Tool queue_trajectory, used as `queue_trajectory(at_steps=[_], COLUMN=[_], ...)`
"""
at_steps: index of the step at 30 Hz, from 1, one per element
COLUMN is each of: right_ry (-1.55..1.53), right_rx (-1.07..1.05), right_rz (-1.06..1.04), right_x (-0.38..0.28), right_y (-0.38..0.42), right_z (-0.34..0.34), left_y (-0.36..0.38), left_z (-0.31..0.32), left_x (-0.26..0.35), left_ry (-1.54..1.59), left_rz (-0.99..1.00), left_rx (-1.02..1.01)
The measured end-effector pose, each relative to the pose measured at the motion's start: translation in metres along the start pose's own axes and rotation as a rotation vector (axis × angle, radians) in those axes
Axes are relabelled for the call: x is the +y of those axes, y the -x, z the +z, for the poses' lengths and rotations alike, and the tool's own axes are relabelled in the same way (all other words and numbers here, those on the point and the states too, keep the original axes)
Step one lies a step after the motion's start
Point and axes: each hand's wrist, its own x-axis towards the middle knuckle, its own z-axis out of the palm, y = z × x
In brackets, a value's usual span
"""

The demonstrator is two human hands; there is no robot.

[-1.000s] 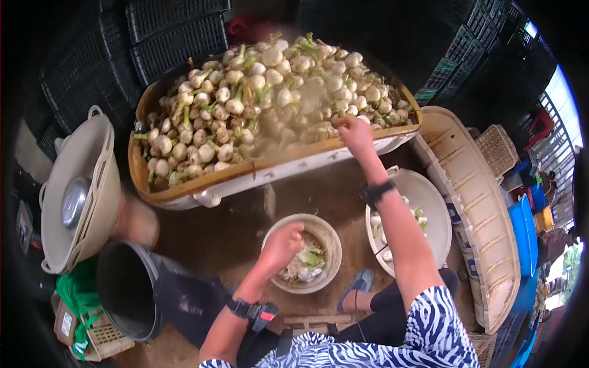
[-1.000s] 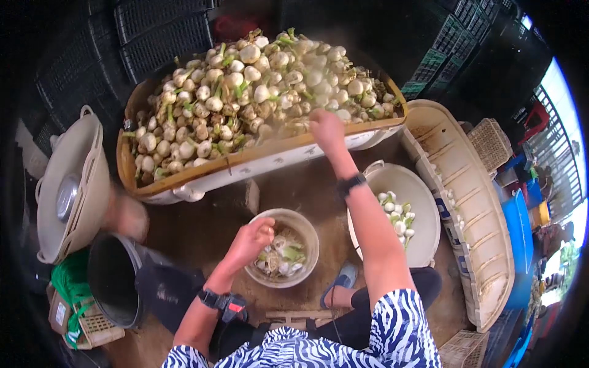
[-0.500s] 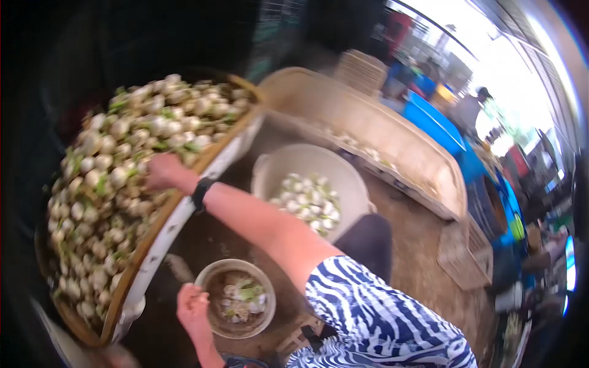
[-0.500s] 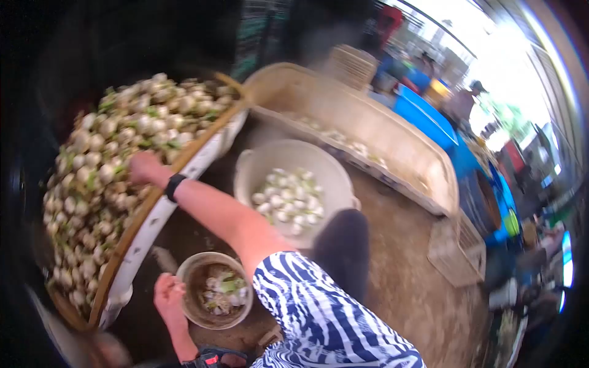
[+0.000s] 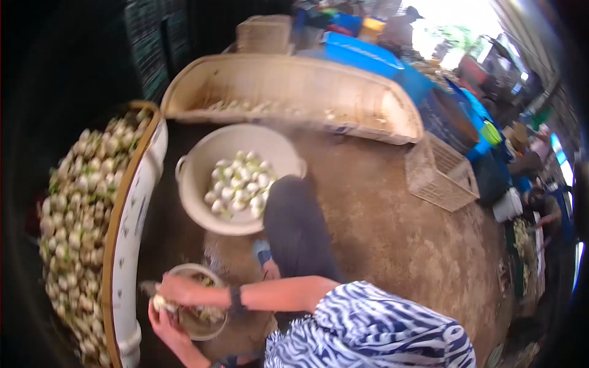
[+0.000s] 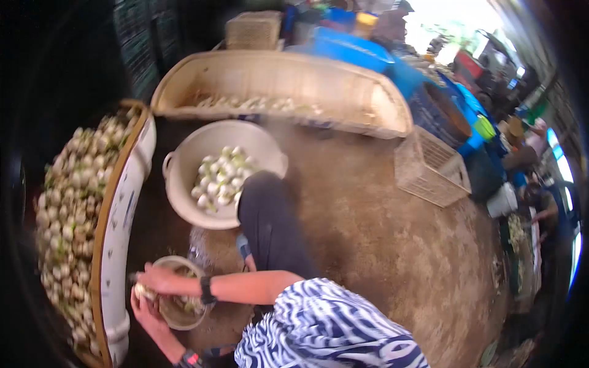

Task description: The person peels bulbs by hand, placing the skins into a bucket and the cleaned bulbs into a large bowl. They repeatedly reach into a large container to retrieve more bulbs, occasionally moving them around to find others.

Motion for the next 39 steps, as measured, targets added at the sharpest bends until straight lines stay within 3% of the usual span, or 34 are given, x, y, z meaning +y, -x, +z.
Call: queue_trajectory(at_steps=[2,3,4,6,7,8,10,14,20,22,23,24,25,26,28,29,33,35,37,38,39], right_ry=[0.229,0.093,0.102,-0.112,0.145,0.252,0.133,0.105,0.199,0.469,0.447,0.806,0.864,0.862,0.596,0.526,0.377,0.421,0.493,0.56,0.562], right_rx=[0.238,0.269,0.096,-0.069,-0.004,-0.084,-0.142,-0.207,-0.195,-0.179,-0.106,-0.1,-0.093,-0.085,0.024,0.05,0.202,0.234,0.239,0.239,0.231], right_rz=[-0.329,-0.437,-0.288,-0.238,-0.374,-0.406,-0.256,-0.248,-0.236,-0.459,-0.676,-0.919,-0.719,-0.679,-0.549,-0.548,-0.567,-0.478,-0.44,-0.39,-0.409], right_x=[0.012,0.019,0.013,-0.002,0.004,0.001,-0.011,-0.009,-0.014,0.0,0.004,0.038,0.04,0.03,0.04,0.027,0.02,0.036,0.068,0.077,0.084], right_y=[0.011,0.013,0.018,0.024,0.016,0.014,0.012,0.009,0.009,-0.003,-0.003,-0.023,-0.021,-0.016,-0.018,-0.01,-0.005,-0.022,-0.04,-0.051,-0.059], right_z=[0.006,0.01,0.004,-0.002,-0.001,-0.007,-0.005,-0.008,0.002,0.005,0.009,0.018,0.027,0.029,0.039,0.033,0.015,0.017,0.014,0.011,0.01], left_y=[0.021,0.024,0.024,0.021,0.022,0.027,0.026,0.034,0.029,0.027,0.03,0.03,0.031,0.026,0.022,0.02,0.014,-0.001,-0.019,0.005,0.007], left_z=[0.032,0.034,0.03,0.018,0.02,0.023,0.022,0.028,0.022,0.016,0.014,0.013,0.018,0.017,0.012,0.011,0.006,-0.044,-0.095,-0.064,-0.076], left_x=[0.021,0.021,0.017,0.002,0.007,0.014,0.013,0.019,0.011,0.008,0.008,0.009,0.01,0.001,-0.006,-0.008,-0.015,-0.025,-0.051,-0.016,-0.019], left_ry=[0.043,0.063,0.078,0.013,-0.016,-0.007,0.157,0.236,0.01,-0.292,-0.452,-0.593,-0.628,-0.493,-0.407,-0.416,0.091,0.198,0.354,0.534,0.382], left_rz=[-0.044,-0.061,-0.045,0.019,-0.007,-0.002,0.083,0.151,0.216,0.287,0.329,0.386,0.373,0.325,0.291,0.288,0.187,0.139,0.318,0.196,0.283], left_rx=[0.109,0.145,0.128,0.201,0.271,0.289,0.259,0.232,0.339,0.428,0.472,0.48,0.503,0.497,0.425,0.421,0.237,0.185,-0.172,-0.086,-0.079])
